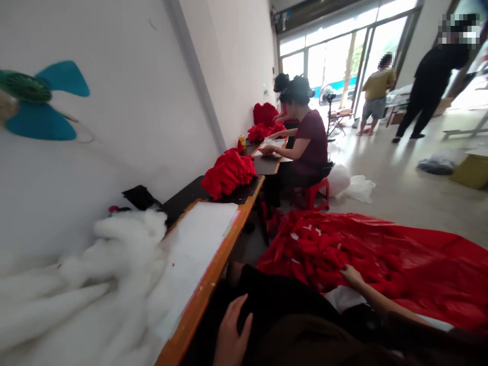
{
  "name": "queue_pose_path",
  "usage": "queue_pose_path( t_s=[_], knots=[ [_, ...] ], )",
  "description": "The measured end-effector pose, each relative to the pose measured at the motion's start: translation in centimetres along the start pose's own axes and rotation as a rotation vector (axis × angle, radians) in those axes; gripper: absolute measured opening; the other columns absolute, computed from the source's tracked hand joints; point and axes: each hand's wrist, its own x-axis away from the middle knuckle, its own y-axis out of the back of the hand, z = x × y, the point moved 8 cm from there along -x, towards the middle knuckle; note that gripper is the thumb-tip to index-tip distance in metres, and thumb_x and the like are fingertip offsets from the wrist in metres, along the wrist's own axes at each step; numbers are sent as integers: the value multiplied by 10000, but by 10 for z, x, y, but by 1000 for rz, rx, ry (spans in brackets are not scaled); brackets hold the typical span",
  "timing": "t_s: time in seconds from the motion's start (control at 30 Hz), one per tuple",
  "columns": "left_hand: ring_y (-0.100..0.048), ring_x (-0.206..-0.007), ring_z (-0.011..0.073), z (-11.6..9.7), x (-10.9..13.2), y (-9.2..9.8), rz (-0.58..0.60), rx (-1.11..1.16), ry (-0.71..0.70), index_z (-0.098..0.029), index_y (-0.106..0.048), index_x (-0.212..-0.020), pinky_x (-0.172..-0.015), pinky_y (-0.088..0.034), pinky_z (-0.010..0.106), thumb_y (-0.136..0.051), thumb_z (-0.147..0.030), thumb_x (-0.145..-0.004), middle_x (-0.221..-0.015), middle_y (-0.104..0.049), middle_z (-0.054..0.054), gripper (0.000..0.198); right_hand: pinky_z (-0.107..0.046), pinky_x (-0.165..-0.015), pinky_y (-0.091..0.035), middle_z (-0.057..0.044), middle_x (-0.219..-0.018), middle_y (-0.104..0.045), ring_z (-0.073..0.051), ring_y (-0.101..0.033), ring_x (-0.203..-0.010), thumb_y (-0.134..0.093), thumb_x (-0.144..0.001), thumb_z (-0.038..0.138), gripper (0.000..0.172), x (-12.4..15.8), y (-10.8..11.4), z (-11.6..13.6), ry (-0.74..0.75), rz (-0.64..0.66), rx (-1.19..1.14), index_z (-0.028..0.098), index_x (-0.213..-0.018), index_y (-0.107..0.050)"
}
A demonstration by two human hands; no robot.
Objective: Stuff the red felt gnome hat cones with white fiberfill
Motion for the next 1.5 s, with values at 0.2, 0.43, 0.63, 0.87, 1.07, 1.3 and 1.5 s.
queue_pose_path(
  t_s=[0.2, 0.43, 0.63, 0.87, 1.07, 1.3, 1.5],
  knots=[
    [-567, -1275, 265, -30, 107, 137, -686, -447, 52, -275, -502, -1385, -1105, -484, 473, -600, -245, -922, -1380, -540, 112, 474, -477, -690, -561, -75, -799, -685, -312, -693, -726, -569, -775, 459, 228, -62, -124, 39, 100, 187, -36, 247, -804, -649],
    [-224, -1493, 451, 9, 188, 231, -907, -802, 671, -160, -352, -1495, -1142, -345, 645, -701, -506, -798, -1611, -146, 238, 854, -386, -712, -572, -130, -1167, -594, -216, -638, -807, -601, -877, 406, 299, -74, -195, 252, 628, 88, -326, 223, -1108, -651],
    [-315, -1448, 447, 46, 163, 235, -625, -838, 668, -206, -448, -1457, -1100, -393, 616, -633, -516, -792, -1619, -203, 192, 757, -396, -828, -541, -108, -1024, -637, -264, -630, -974, -537, -900, 360, 223, -128, -264, 374, 869, 226, -141, 211, -968, -688],
    [-530, -1203, 390, -16, 95, 284, -796, -972, 447, -276, -641, -1244, -1019, -432, 628, -569, -640, -835, -1397, -552, 111, 552, -331, -699, -436, -165, -1066, -638, -254, -611, -839, -441, -945, 205, 497, -231, -323, 420, 713, 178, 418, 182, -1437, -501],
    [-585, -1178, 282, -31, -11, 241, -494, -745, 39, -258, -658, -1203, -986, -508, 457, -588, -445, -911, -1268, -630, 100, 354, -323, -776, -431, -181, -1057, -655, -273, -577, -1007, -374, -993, 214, 344, -225, -345, 462, 849, 221, 429, 108, -1093, -686],
    [-551, -1257, 296, 44, -66, 206, -305, -500, 120, -174, -600, -1273, -1054, -491, 482, -614, -296, -884, -1344, -567, 151, 408, -377, -920, -457, -149, -1034, -673, -277, -609, -1018, -444, -999, 303, 273, -95, -369, 504, 972, 480, 70, 137, -1021, -659],
    [-526, -1289, 273, 75, -93, 225, -455, -260, 82, -180, -290, -1513, -1069, -482, 457, -638, -346, -878, -1433, -484, 164, 743, -280, -645, -543, -76, -814, -723, -169, -674, -664, -497, -970, 521, 412, -10, -390, 543, 747, 1149, -451, 155, -1094, -638]
  ],
)
